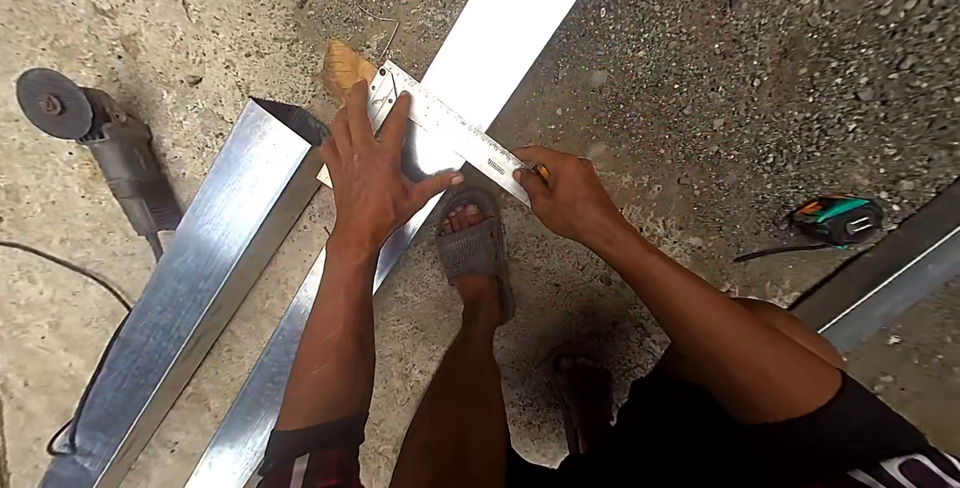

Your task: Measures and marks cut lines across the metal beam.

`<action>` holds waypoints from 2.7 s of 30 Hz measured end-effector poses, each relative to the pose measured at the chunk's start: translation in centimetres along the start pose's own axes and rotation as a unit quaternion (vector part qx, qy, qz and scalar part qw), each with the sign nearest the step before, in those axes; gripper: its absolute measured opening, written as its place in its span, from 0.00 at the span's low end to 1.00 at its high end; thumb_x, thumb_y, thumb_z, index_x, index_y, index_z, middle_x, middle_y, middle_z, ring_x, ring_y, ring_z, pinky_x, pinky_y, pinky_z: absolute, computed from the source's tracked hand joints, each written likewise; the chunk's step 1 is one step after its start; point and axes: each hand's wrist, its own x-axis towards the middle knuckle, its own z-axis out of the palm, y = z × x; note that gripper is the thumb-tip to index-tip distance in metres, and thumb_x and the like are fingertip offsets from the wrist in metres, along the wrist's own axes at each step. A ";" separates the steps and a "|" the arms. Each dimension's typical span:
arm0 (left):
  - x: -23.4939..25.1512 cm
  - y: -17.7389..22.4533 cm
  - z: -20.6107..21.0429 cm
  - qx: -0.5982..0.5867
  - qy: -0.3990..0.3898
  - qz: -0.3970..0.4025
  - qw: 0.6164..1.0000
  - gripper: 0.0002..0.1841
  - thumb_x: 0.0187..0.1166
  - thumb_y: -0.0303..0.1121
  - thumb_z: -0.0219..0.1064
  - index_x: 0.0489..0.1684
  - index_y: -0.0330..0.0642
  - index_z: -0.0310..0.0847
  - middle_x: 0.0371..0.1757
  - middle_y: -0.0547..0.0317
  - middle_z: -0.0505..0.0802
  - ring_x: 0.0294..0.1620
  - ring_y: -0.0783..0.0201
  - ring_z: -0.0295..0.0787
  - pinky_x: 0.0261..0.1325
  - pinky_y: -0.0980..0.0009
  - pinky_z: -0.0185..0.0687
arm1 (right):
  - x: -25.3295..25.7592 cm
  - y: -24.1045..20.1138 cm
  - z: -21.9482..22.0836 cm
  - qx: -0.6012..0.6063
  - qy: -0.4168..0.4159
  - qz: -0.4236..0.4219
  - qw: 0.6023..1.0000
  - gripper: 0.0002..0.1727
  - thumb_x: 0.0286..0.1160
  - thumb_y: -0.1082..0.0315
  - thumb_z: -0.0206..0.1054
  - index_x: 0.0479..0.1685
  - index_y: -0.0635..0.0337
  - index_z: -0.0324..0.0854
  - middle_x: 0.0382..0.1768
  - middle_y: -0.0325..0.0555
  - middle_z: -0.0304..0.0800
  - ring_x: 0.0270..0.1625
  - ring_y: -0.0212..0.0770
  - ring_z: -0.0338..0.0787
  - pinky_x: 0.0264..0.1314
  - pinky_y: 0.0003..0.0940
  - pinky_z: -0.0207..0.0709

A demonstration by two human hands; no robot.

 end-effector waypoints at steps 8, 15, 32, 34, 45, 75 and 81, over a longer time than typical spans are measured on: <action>-0.7 1.0 1.1 0.052 -0.015 0.000 0.999 0.63 0.47 0.84 0.63 0.95 0.69 0.54 0.96 0.38 0.46 0.87 0.29 0.53 0.71 0.30 0.58 | 0.0 1.6 -1.2 -0.039 -0.042 0.022 0.998 0.18 0.91 0.52 0.59 0.67 0.45 0.87 0.38 0.45 0.92 0.39 0.48 0.90 0.41 0.56 0.82; -0.5 0.6 1.2 0.050 0.002 0.012 0.999 0.65 0.45 0.88 0.59 0.95 0.68 0.55 0.96 0.40 0.48 0.85 0.30 0.57 0.67 0.32 0.60 | 0.0 1.4 -1.3 -0.032 -0.046 0.034 0.998 0.16 0.91 0.53 0.58 0.64 0.44 0.88 0.35 0.43 0.90 0.36 0.45 0.89 0.40 0.53 0.81; -0.2 0.9 0.9 0.041 -0.003 0.002 0.999 0.66 0.44 0.91 0.58 0.94 0.67 0.57 0.96 0.42 0.50 0.85 0.31 0.57 0.68 0.31 0.59 | 0.2 1.6 -1.4 -0.030 -0.033 0.022 0.999 0.17 0.90 0.55 0.60 0.65 0.46 0.89 0.36 0.44 0.92 0.37 0.44 0.90 0.42 0.53 0.82; -0.1 0.9 0.9 0.041 0.001 0.004 0.999 0.66 0.44 0.91 0.58 0.94 0.66 0.57 0.96 0.41 0.50 0.84 0.31 0.58 0.67 0.31 0.60 | 0.2 1.6 -1.4 -0.030 -0.031 0.021 0.999 0.17 0.90 0.54 0.60 0.65 0.46 0.89 0.37 0.44 0.93 0.38 0.44 0.90 0.42 0.52 0.82; -0.1 0.7 1.0 0.042 0.003 0.006 0.999 0.68 0.43 0.91 0.58 0.95 0.64 0.56 0.96 0.42 0.49 0.84 0.32 0.58 0.66 0.32 0.60 | 0.1 1.6 -1.4 -0.034 -0.020 0.013 0.999 0.17 0.90 0.54 0.60 0.65 0.46 0.90 0.38 0.44 0.94 0.39 0.44 0.91 0.43 0.52 0.82; -0.1 1.4 1.0 0.049 0.010 -0.012 0.999 0.61 0.44 0.82 0.65 0.92 0.70 0.61 0.95 0.41 0.54 0.84 0.33 0.60 0.66 0.33 0.61 | 9.8 -5.5 0.1 0.150 0.101 -0.294 0.939 0.12 0.84 0.64 0.68 0.55 0.61 0.88 0.44 0.41 0.94 0.40 0.27 0.92 0.47 0.24 0.88; -0.1 1.4 1.2 0.051 0.017 -0.005 0.999 0.62 0.43 0.83 0.64 0.92 0.69 0.61 0.95 0.40 0.54 0.84 0.33 0.60 0.65 0.34 0.62 | 10.1 -5.6 0.4 0.094 0.099 -0.287 0.948 0.10 0.82 0.65 0.66 0.50 0.57 0.90 0.42 0.39 0.95 0.43 0.26 0.92 0.50 0.24 0.87</action>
